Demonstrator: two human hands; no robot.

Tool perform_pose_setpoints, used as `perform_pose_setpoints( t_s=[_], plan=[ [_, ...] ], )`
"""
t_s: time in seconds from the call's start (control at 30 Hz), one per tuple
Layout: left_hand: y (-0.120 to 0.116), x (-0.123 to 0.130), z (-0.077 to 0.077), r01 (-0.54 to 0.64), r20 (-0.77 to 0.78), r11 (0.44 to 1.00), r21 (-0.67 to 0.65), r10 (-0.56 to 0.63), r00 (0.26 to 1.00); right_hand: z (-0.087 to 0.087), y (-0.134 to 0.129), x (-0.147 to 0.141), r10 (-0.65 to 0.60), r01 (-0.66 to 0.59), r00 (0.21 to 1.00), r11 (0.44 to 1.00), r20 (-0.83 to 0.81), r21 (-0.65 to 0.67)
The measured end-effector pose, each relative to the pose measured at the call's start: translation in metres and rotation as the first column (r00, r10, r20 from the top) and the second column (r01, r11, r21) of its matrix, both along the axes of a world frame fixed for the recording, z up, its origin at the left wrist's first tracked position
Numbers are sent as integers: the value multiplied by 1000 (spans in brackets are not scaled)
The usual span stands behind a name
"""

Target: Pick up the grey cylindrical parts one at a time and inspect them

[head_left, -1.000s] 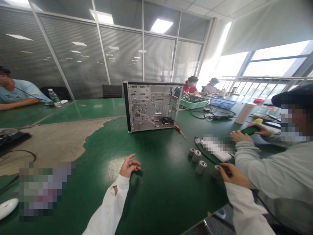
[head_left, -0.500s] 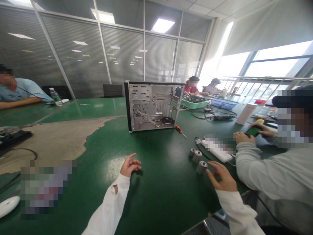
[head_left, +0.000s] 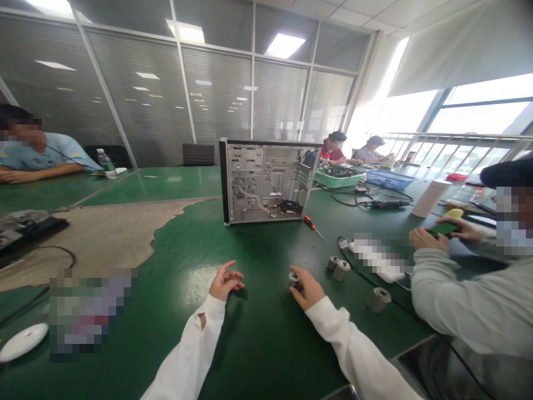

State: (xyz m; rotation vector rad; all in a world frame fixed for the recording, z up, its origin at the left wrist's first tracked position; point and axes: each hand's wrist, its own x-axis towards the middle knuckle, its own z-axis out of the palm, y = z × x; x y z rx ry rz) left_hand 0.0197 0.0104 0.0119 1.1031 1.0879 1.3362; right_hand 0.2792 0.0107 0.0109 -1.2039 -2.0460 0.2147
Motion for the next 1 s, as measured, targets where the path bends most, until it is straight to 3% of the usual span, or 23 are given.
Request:
perform_pose_setpoints(
  t_s=[0.13,0.27,0.4,0.5,0.7,1.0],
  plan=[
    [1,-3,-4,-71,-42,997,44,73,996,9,10,-63,247,-252,967,964,-67,-85],
    [-3,-3,-2,-133,-245,966,220,187,951,2,13,-97,261,-314,927,932,-270,-181],
    [-10,1,5,60,-528,920,388,168,833,-6,15,-108,223,-324,897,919,-380,-225],
    [-9,1,7,157,-614,883,442,170,771,-7,23,-116,214,-333,883,913,-418,-236],
    [-4,-5,1,97,-610,886,452,228,759,-7,39,-130,193,-318,893,910,-406,-267],
    [3,-4,-7,97,-699,909,406,241,674,-5,37,-125,186,-310,909,900,-374,-305]
  ],
)
